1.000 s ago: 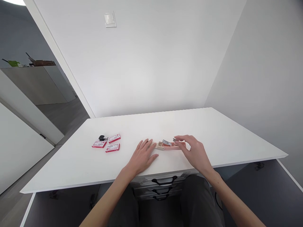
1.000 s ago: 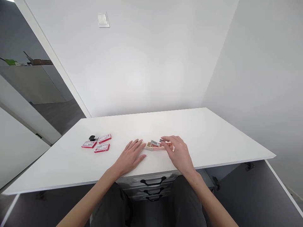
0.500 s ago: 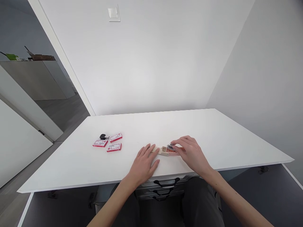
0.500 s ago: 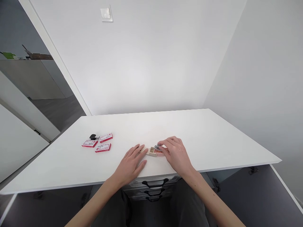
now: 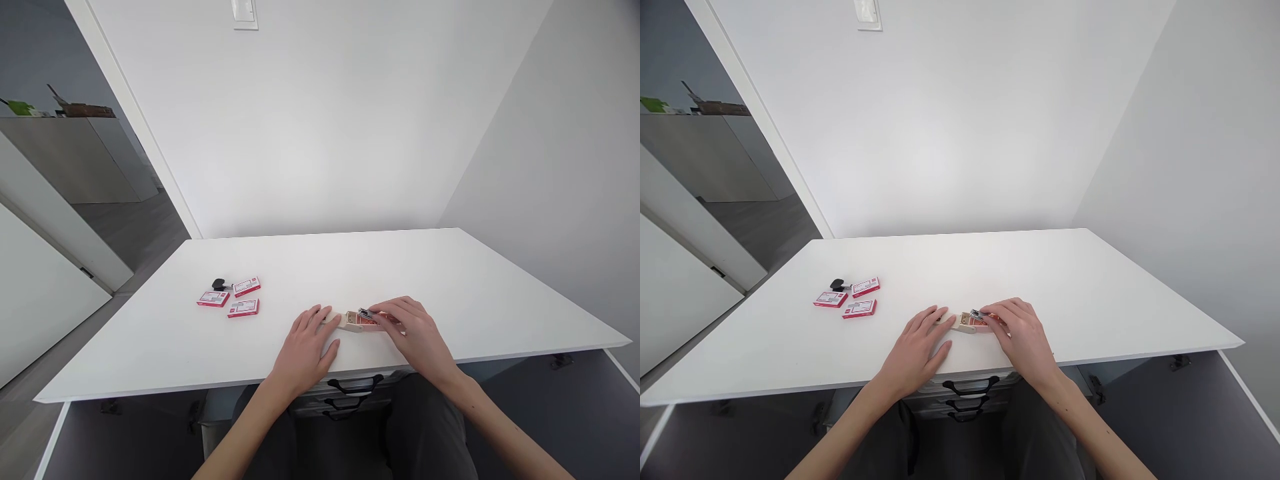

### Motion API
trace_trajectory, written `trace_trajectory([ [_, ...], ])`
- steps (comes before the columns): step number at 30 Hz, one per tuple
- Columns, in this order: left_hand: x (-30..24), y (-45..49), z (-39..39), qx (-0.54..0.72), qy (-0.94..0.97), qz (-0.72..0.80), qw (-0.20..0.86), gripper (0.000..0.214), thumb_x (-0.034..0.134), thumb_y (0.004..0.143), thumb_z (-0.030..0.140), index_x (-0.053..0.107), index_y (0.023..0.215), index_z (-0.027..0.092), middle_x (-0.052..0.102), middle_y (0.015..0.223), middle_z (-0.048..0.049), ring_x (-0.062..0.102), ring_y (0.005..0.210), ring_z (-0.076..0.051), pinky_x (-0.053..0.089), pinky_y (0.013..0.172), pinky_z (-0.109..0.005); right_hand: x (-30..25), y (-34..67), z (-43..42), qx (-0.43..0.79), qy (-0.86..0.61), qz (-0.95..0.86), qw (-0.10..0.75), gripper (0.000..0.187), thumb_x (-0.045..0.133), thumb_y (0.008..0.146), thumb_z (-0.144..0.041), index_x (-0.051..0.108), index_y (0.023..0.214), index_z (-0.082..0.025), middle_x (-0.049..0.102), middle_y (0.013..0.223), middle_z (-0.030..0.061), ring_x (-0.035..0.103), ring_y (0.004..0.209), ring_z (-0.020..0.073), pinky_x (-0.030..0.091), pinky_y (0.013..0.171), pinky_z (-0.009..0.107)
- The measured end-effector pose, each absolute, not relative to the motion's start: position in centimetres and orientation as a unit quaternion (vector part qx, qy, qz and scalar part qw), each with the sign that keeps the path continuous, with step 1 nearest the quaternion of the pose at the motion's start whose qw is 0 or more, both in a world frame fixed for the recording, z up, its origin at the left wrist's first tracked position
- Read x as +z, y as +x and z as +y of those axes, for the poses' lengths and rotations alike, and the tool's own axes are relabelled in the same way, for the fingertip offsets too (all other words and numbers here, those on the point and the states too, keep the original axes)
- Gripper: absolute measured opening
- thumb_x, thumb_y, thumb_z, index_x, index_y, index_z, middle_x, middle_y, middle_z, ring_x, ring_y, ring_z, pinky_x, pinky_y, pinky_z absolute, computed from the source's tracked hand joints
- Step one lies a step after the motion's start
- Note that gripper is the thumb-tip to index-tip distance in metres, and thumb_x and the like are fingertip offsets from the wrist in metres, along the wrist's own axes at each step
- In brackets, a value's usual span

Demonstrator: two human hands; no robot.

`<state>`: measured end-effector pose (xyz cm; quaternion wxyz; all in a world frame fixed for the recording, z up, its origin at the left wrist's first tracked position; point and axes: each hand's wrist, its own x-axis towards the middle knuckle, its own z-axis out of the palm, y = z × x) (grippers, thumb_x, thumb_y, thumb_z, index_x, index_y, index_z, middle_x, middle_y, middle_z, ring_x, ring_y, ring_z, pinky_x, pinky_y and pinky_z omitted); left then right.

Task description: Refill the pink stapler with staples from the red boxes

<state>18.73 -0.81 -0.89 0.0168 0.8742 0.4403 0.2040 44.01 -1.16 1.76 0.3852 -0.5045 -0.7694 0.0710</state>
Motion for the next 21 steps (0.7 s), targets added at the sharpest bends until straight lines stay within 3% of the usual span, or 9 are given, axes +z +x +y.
trace_trajectory([
  [21,-1.01,18.8,-0.85,0.215,0.873,0.438,0.012,0.047,0.047,0.103,0.035,0.046,0.15,0.032,0.049,0.155,-0.004,0.04,0.146,-0.028,0.04,0.118,-0.049,1.57,43.89,-1.17,0.081,-0.51,-0.765,0.384,0.023,0.049,0.104,-0.034,0.072,0.104,-0.029,0.077,0.104,0.0039,0.067,0.102,0.0275,0.052,0.091,0.047],
])
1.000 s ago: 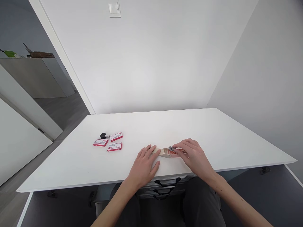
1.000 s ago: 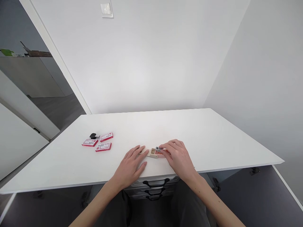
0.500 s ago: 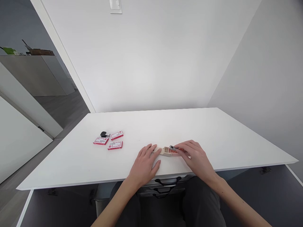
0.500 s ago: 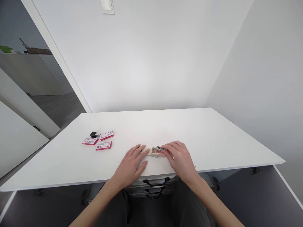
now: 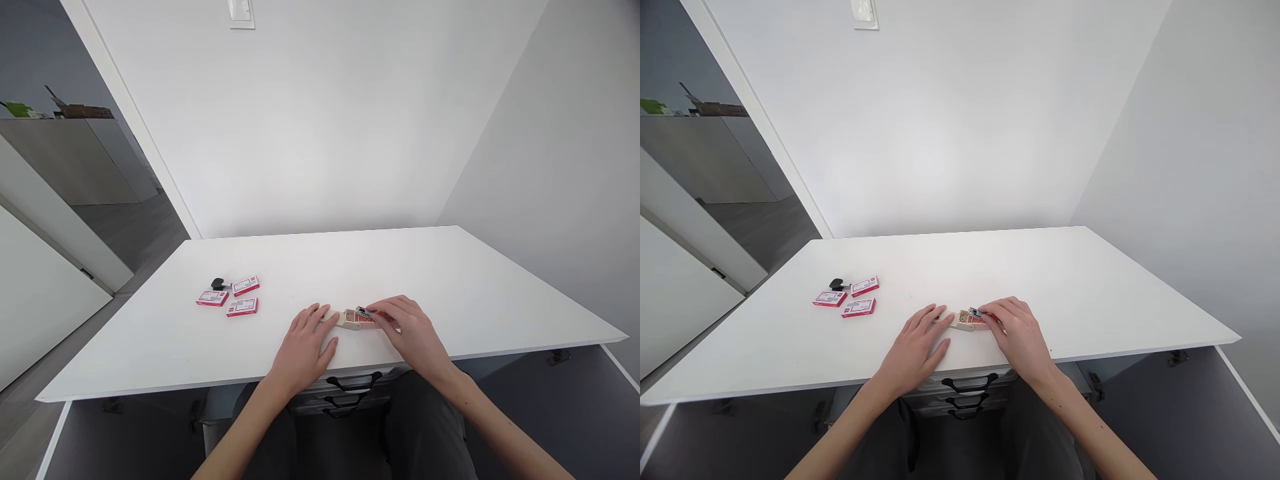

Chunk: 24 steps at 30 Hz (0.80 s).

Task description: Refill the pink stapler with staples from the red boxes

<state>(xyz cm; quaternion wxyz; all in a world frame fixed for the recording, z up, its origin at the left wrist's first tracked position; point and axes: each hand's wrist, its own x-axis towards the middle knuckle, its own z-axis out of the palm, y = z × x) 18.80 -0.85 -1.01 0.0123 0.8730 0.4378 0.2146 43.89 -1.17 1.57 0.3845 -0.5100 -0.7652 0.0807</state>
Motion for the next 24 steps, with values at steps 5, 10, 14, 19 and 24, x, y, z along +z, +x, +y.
trace_trajectory([
  [5,-0.96,18.83,-0.89,0.212,0.873,0.439,0.011,0.048,0.047,0.103,0.035,0.046,0.151,0.032,0.049,0.155,-0.0041,0.039,0.146,-0.028,0.04,0.118,-0.049,1.7,43.93,-1.1,0.086,-0.516,-0.763,0.379,0.023,0.049,0.103,-0.035,0.072,0.103,-0.029,0.077,0.104,0.0043,0.067,0.101,0.0276,0.052,0.09,0.047],
  [10,-0.92,18.83,-0.91,0.211,0.873,0.44,0.01,0.048,0.046,0.103,0.034,0.045,0.151,0.032,0.049,0.155,-0.0043,0.039,0.146,-0.028,0.041,0.117,-0.049,2.1,44.09,-0.77,0.104,-0.515,-0.767,0.367,0.025,0.051,0.102,-0.039,0.074,0.1,-0.03,0.078,0.1,0.0038,0.067,0.099,0.028,0.053,0.088,0.046],
  [14,-0.87,18.86,-0.86,0.206,0.872,0.443,0.013,0.047,0.047,0.103,0.034,0.046,0.15,0.032,0.049,0.155,-0.0046,0.039,0.146,-0.028,0.041,0.117,-0.049,2.41,44.04,-0.46,0.102,-0.516,-0.772,0.358,0.024,0.052,0.102,-0.039,0.074,0.097,-0.03,0.078,0.098,0.0035,0.067,0.097,0.0283,0.052,0.087,0.047],
  [19,-0.87,18.84,-0.84,0.202,0.873,0.443,0.011,0.047,0.047,0.103,0.034,0.047,0.15,0.031,0.049,0.155,-0.0048,0.039,0.146,-0.028,0.041,0.117,-0.05,2.53,43.83,-0.2,0.106,-0.518,-0.774,0.349,0.02,0.055,0.1,-0.039,0.073,0.097,-0.03,0.077,0.098,0.0026,0.066,0.097,0.0274,0.052,0.087,0.046],
  [24,-0.87,18.88,-0.84,0.205,0.873,0.442,0.009,0.047,0.048,0.103,0.034,0.047,0.15,0.031,0.049,0.155,-0.0045,0.039,0.146,-0.028,0.041,0.117,-0.049,2.4,43.84,-0.37,0.101,-0.518,-0.775,0.348,0.02,0.059,0.099,-0.044,0.073,0.101,-0.03,0.077,0.099,0.0038,0.068,0.092,0.0274,0.054,0.087,0.048],
])
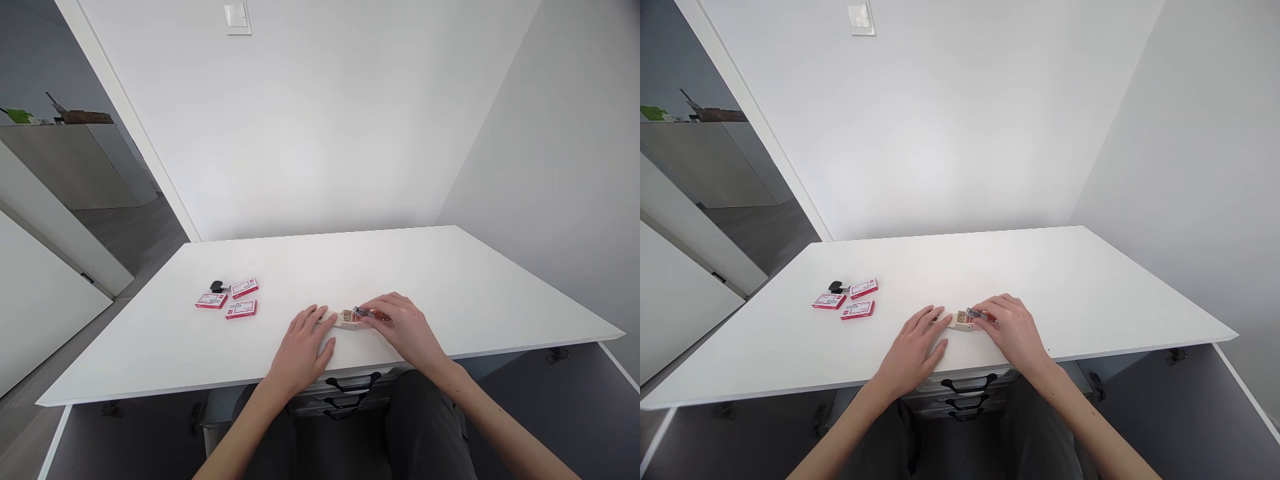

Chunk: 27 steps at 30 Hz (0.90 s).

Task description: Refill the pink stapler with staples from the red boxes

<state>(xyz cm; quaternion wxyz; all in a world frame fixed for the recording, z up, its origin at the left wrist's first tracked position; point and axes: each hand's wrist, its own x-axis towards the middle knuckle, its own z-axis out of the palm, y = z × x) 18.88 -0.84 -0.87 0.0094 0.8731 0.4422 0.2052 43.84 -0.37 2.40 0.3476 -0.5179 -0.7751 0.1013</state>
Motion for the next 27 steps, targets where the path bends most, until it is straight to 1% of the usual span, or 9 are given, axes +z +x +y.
trace_trajectory([
  [3,-0.9,18.9,-0.8,0.201,0.872,0.446,0.012,0.047,0.048,0.103,0.034,0.047,0.15,0.031,0.049,0.155,-0.0043,0.038,0.146,-0.028,0.041,0.118,-0.048,2.0,44.3,-0.8,0.143,-0.53,-0.751,0.368,0.026,0.06,0.097,-0.048,0.07,0.114,-0.031,0.074,0.112,0.0056,0.07,0.094,0.0267,0.057,0.088,0.047],
  [6,-0.9,18.9,-0.8,0.198,0.872,0.448,0.014,0.047,0.047,0.103,0.034,0.047,0.149,0.03,0.049,0.155,-0.0043,0.038,0.146,-0.028,0.041,0.118,-0.048,1.3,45.4,-1.3,0.202,-0.546,-0.706,0.404,0.039,0.061,0.095,-0.052,0.063,0.127,-0.03,0.066,0.127,0.0082,0.07,0.103,0.0262,0.06,0.086,0.043],
  [9,-0.8,18.8,-0.9,0.204,0.871,0.447,0.014,0.047,0.047,0.103,0.034,0.047,0.149,0.031,0.049,0.154,-0.0042,0.039,0.146,-0.028,0.041,0.117,-0.048,0.3,46.6,-1.8,0.239,-0.576,-0.654,0.427,0.052,0.068,0.089,-0.057,0.058,0.132,-0.03,0.062,0.136,0.009,0.067,0.11,0.0286,0.059,0.088,0.043],
  [11,-0.8,18.9,-0.9,0.2,0.871,0.449,0.016,0.047,0.047,0.103,0.034,0.047,0.15,0.031,0.049,0.155,-0.004,0.039,0.146,-0.028,0.041,0.117,-0.048,-0.2,47.2,-2.0,0.315,-0.58,-0.617,0.429,0.056,0.07,0.086,-0.058,0.057,0.132,-0.03,0.063,0.137,0.0088,0.067,0.109,0.0287,0.058,0.086,0.042],
  [14,-0.8,18.9,-0.9,0.192,0.87,0.453,0.018,0.047,0.046,0.103,0.034,0.046,0.15,0.031,0.048,0.155,-0.0036,0.038,0.146,-0.027,0.04,0.118,-0.048,-0.4,47.2,-2.2,0.44,-0.537,-0.582,0.424,0.052,0.067,0.089,-0.058,0.058,0.13,-0.028,0.07,0.125,0.0083,0.068,0.104,0.0257,0.057,0.084,0.037],
  [16,-0.8,18.9,-0.9,0.194,0.87,0.453,0.02,0.047,0.047,0.103,0.034,0.046,0.15,0.031,0.048,0.155,-0.0034,0.038,0.146,-0.027,0.04,0.118,-0.048,-0.2,46.9,-2.2,0.458,-0.517,-0.583,0.427,0.047,0.062,0.093,-0.058,0.061,0.127,-0.026,0.074,0.105,0.0061,0.068,0.094,0.023,0.055,0.084,0.036],
  [19,-1.0,18.9,-0.8,0.199,0.869,0.452,0.022,0.048,0.047,0.103,0.033,0.046,0.15,0.031,0.048,0.155,-0.0033,0.038,0.147,-0.027,0.04,0.118,-0.048,0.2,46.2,-1.9,0.442,-0.499,-0.603,0.438,0.041,0.055,0.098,-0.056,0.062,0.122,-0.023,0.07,0.081,0.0019,0.064,0.08,0.0207,0.052,0.082,0.036],
  [22,-0.9,18.8,-0.9,0.203,0.868,0.452,0.026,0.047,0.048,0.102,0.033,0.047,0.149,0.031,0.049,0.155,-0.0036,0.038,0.147,-0.027,0.04,0.118,-0.048,0.5,46.1,-1.5,0.427,-0.493,-0.622,0.432,0.039,0.056,0.098,-0.055,0.062,0.119,-0.023,0.07,0.082,0.0022,0.064,0.079,0.0207,0.051,0.081,0.036],
  [27,-0.7,18.8,-1.0,0.209,0.864,0.456,0.038,0.051,0.048,0.102,0.034,0.042,0.153,0.031,0.049,0.154,-0.0045,0.038,0.146,-0.03,0.042,0.117,-0.05,1.8,46.0,-0.8,0.401,-0.505,-0.654,0.395,0.034,0.056,0.097,-0.054,0.06,0.115,-0.026,0.073,0.108,0.0051,0.068,0.081,0.0195,0.052,0.08,0.035],
])
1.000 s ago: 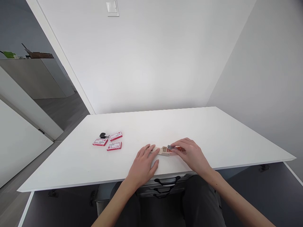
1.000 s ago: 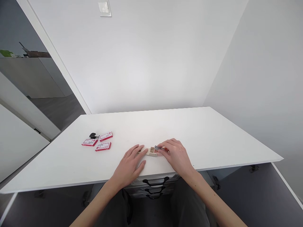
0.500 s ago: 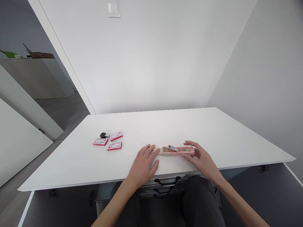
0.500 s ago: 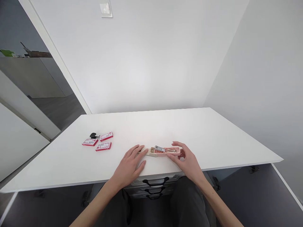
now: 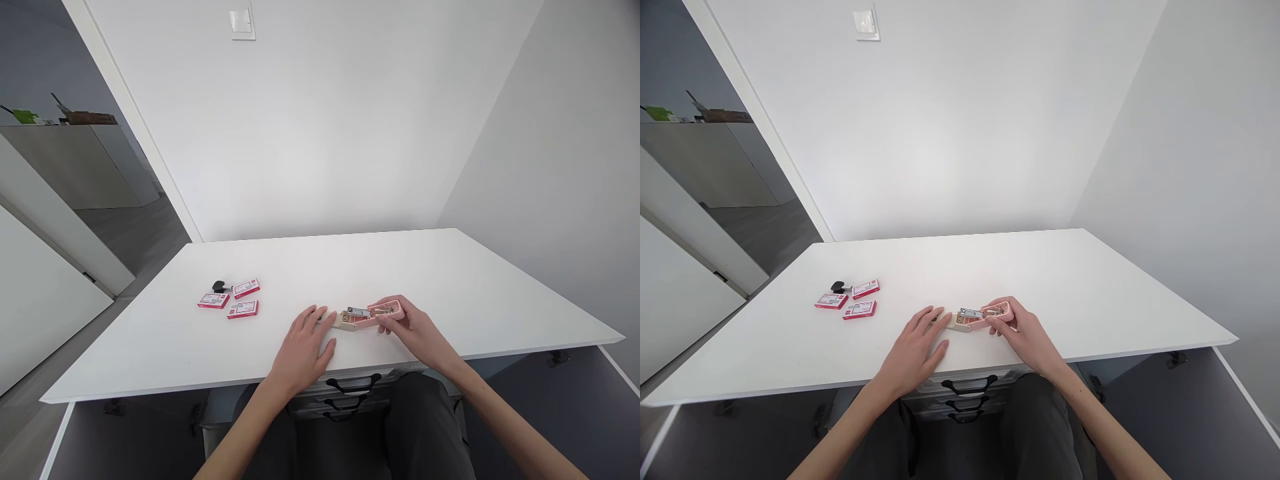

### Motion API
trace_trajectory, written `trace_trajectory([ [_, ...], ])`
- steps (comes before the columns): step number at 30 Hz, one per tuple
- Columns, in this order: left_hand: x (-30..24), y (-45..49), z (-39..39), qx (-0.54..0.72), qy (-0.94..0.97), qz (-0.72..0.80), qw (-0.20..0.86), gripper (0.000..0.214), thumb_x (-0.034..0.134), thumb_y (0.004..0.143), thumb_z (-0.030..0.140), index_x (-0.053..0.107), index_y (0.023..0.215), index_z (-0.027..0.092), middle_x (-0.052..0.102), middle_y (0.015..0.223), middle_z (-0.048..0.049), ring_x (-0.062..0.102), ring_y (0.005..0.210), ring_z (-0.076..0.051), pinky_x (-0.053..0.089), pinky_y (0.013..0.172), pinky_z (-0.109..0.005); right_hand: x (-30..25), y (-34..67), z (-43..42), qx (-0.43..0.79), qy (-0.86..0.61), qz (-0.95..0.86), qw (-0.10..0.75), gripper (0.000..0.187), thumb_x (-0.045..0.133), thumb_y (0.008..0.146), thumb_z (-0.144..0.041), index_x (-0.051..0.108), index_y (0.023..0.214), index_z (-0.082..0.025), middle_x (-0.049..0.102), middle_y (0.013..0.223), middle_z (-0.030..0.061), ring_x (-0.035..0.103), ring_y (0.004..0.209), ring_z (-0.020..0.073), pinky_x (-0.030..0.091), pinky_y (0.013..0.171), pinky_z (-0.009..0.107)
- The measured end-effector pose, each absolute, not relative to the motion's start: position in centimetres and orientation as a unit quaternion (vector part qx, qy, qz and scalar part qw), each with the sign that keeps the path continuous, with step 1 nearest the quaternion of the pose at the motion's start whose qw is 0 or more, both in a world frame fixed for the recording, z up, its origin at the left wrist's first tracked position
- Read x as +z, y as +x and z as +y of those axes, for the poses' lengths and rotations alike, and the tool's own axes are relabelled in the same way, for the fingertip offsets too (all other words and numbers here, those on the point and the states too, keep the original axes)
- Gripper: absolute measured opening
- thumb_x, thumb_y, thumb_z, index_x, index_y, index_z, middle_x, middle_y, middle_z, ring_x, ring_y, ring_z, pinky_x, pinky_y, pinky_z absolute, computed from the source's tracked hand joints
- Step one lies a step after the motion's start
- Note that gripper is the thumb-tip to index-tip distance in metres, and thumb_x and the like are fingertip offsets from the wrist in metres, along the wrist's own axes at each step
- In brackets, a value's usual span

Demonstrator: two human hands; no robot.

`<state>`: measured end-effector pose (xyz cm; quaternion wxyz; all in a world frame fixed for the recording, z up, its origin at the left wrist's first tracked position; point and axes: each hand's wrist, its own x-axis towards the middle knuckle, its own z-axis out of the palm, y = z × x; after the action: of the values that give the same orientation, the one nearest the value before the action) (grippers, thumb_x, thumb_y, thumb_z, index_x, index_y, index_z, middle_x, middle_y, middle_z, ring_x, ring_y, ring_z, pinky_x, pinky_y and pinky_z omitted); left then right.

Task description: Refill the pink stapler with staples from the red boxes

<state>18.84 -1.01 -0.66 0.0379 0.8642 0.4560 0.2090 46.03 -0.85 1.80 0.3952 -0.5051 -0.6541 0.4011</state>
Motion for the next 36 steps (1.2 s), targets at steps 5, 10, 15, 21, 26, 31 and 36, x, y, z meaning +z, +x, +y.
trace_trajectory([
  [5,-0.9,18.8,-1.0,0.206,0.86,0.464,0.048,0.058,0.048,0.102,0.035,0.033,0.158,0.028,0.047,0.156,-0.0057,0.035,0.147,-0.031,0.04,0.118,-0.05,4.1,45.2,-0.2,0.365,-0.514,-0.698,0.339,0.027,0.054,0.098,-0.051,0.059,0.107,-0.027,0.071,0.12,0.0039,0.069,0.08,0.0181,0.053,0.079,0.035],
  [10,-1.1,18.7,-1.0,0.208,0.859,0.465,0.048,0.057,0.047,0.102,0.036,0.035,0.156,0.026,0.046,0.156,-0.0063,0.033,0.148,-0.031,0.039,0.119,-0.051,6.2,44.2,0.2,0.35,-0.516,-0.725,0.293,0.021,0.05,0.1,-0.046,0.056,0.096,-0.026,0.072,0.113,0.0019,0.069,0.081,0.0176,0.051,0.076,0.034],
  [15,-1.0,18.7,-1.1,0.207,0.858,0.468,0.052,0.053,0.047,0.102,0.036,0.04,0.154,0.031,0.047,0.155,-0.0063,0.034,0.147,-0.031,0.04,0.117,-0.052,7.5,43.3,0.5,0.343,-0.516,-0.74,0.26,0.023,0.051,0.099,-0.041,0.047,0.083,-0.026,0.072,0.113,0.0012,0.068,0.078,0.0171,0.05,0.073,0.033],
  [21,-1.1,18.3,-0.7,0.233,0.839,0.48,0.108,0.055,0.053,0.099,0.039,0.043,0.152,0.03,0.049,0.155,-0.0033,0.035,0.147,-0.028,0.038,0.118,-0.049,8.0,42.6,0.8,0.336,-0.514,-0.753,0.237,0.022,0.051,0.099,-0.039,0.042,0.082,-0.027,0.074,0.106,0.0008,0.066,0.079,0.0187,0.048,0.071,0.034],
  [26,-1.1,18.5,-0.3,0.29,0.81,0.491,0.141,0.04,0.053,0.1,0.039,0.058,0.14,0.031,0.059,0.143,-0.0027,0.044,0.139,-0.026,0.042,0.114,-0.046,8.3,42.3,0.9,0.334,-0.512,-0.759,0.223,0.023,0.051,0.099,-0.039,0.041,0.081,-0.027,0.075,0.104,0.0019,0.065,0.079,0.0189,0.048,0.069,0.033],
  [31,-0.7,19.6,0.8,0.32,0.77,0.525,0.172,0.032,0.058,0.098,0.043,0.069,0.127,0.036,0.071,0.119,-0.002,0.057,0.12,-0.027,0.045,0.105,-0.048,8.6,41.9,0.9,0.335,-0.506,-0.766,0.213,0.021,0.051,0.098,-0.038,0.043,0.082,-0.027,0.075,0.101,0.0009,0.066,0.079,0.019,0.048,0.069,0.033],
  [36,-0.3,20.0,1.5,0.353,0.753,0.507,0.225,0.026,0.057,0.098,0.046,0.077,0.11,0.035,0.077,0.107,0.0,0.065,0.104,-0.025,0.047,0.098,-0.045,8.7,41.5,1.1,0.33,-0.49,-0.779,0.207,0.018,0.051,0.098,-0.038,0.046,0.085,-0.027,0.075,0.099,0.0015,0.066,0.08,0.02,0.049,0.069,0.034],
])
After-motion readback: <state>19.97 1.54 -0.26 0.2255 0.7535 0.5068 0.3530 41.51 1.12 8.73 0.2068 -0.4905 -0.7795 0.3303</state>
